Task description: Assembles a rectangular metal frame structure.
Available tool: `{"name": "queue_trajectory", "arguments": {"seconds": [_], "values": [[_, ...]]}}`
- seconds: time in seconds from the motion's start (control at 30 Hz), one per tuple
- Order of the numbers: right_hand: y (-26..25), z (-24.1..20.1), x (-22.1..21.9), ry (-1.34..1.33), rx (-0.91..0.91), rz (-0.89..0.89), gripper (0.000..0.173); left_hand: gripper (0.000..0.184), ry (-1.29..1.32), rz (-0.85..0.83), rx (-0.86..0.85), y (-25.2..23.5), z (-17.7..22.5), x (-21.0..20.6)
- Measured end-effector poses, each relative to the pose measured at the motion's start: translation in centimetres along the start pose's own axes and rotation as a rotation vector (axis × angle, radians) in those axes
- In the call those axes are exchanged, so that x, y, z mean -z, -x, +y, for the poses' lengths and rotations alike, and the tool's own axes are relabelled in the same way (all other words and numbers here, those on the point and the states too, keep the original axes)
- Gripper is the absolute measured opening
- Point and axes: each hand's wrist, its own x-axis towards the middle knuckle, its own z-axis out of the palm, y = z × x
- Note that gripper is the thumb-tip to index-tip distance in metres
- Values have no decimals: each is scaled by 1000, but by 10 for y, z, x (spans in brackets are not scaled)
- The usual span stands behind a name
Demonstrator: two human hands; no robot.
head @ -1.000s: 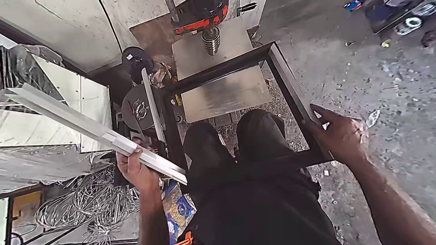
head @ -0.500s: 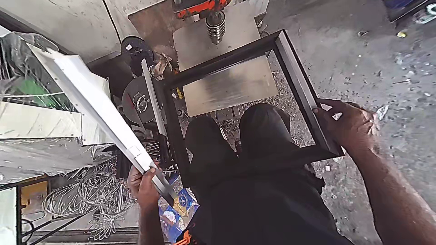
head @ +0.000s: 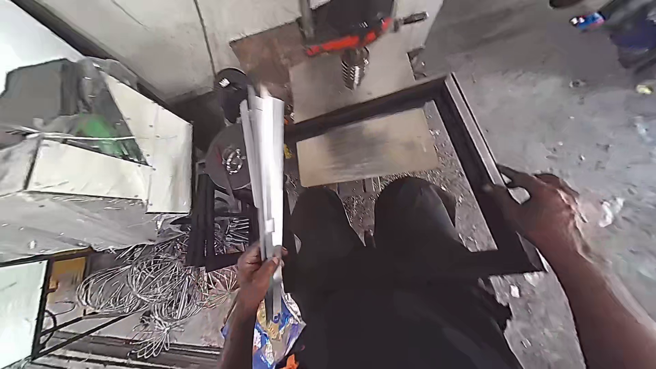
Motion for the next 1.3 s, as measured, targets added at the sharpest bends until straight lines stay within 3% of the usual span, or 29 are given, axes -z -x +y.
{"name": "queue_trajectory", "arguments": {"seconds": [0.13,0.23,0.37,0.53,0.83,1.0,1.13,1.3], "values": [[10,-28,7,-15,15,84,63,25,-36,-116,53,-1,5,-3],[23,-79,11,-133,324,156,53,27,-112,-236,114,-5,18,-12],[23,-153,5,-81,782,191,38,28,-214,-410,160,-19,31,-28],[2,-184,12,39,1069,140,25,31,-191,-565,227,-25,38,-43],[-10,-178,23,116,1247,-37,20,34,-219,-643,218,-26,38,-44],[-2,-158,29,130,1361,-341,15,54,-321,-715,285,-35,30,-33],[13,-123,26,99,1251,-450,20,33,-462,-608,376,-42,27,-5],[24,-36,10,44,952,-714,40,32,-347,-357,409,-40,32,33]]}}
